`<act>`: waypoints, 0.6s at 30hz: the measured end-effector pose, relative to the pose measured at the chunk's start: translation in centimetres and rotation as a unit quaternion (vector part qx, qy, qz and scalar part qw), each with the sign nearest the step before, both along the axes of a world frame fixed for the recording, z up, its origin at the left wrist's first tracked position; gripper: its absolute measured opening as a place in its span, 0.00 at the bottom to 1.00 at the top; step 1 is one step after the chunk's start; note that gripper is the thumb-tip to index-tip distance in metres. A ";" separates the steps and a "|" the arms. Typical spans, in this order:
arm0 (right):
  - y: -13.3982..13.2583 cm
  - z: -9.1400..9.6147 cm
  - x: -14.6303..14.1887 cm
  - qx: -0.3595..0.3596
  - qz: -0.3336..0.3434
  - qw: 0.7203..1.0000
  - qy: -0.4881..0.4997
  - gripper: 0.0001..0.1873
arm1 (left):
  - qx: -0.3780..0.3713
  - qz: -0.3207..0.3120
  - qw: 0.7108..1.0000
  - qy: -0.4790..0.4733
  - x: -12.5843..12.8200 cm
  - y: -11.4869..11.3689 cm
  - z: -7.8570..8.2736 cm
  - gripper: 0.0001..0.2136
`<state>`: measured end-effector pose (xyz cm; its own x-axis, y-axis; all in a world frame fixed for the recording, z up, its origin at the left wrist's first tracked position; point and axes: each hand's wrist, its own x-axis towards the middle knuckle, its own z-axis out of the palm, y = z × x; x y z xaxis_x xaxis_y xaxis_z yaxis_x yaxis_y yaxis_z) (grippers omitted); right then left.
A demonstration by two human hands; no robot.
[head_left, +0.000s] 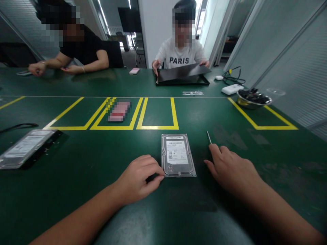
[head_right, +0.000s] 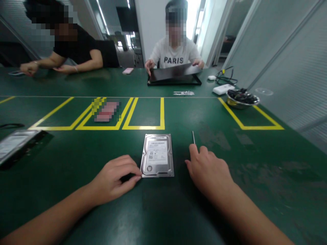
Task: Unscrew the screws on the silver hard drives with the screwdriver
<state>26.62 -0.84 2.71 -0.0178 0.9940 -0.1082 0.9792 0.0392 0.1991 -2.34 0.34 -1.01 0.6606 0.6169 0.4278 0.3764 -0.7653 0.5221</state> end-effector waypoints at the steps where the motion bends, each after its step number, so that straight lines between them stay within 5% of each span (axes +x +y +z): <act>1: -0.1 -0.2 -0.1 -0.008 0.003 1.000 0.003 0.14 | 0.000 0.001 1.000 0.002 0.0 0.0 0.0 0.05; 6: 0.0 -0.2 0.5 0.025 0.031 0.999 0.005 0.15 | -0.001 0.004 1.000 0.005 0.0 0.0 0.2 0.05; 12: 1.0 2.0 2.4 0.166 0.018 0.983 0.071 0.13 | -0.002 -0.002 1.000 0.015 -0.1 -0.1 0.1 0.05; 18: 1.0 4.2 3.0 0.275 0.040 0.902 0.329 0.15 | -0.007 -0.004 1.000 0.014 -0.2 -0.2 0.3 0.04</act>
<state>29.60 0.15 6.90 0.0276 0.8866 0.4616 0.8906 0.1879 -0.4141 -2.49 0.18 -0.70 0.6765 0.6175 0.4014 0.3852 -0.7612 0.5218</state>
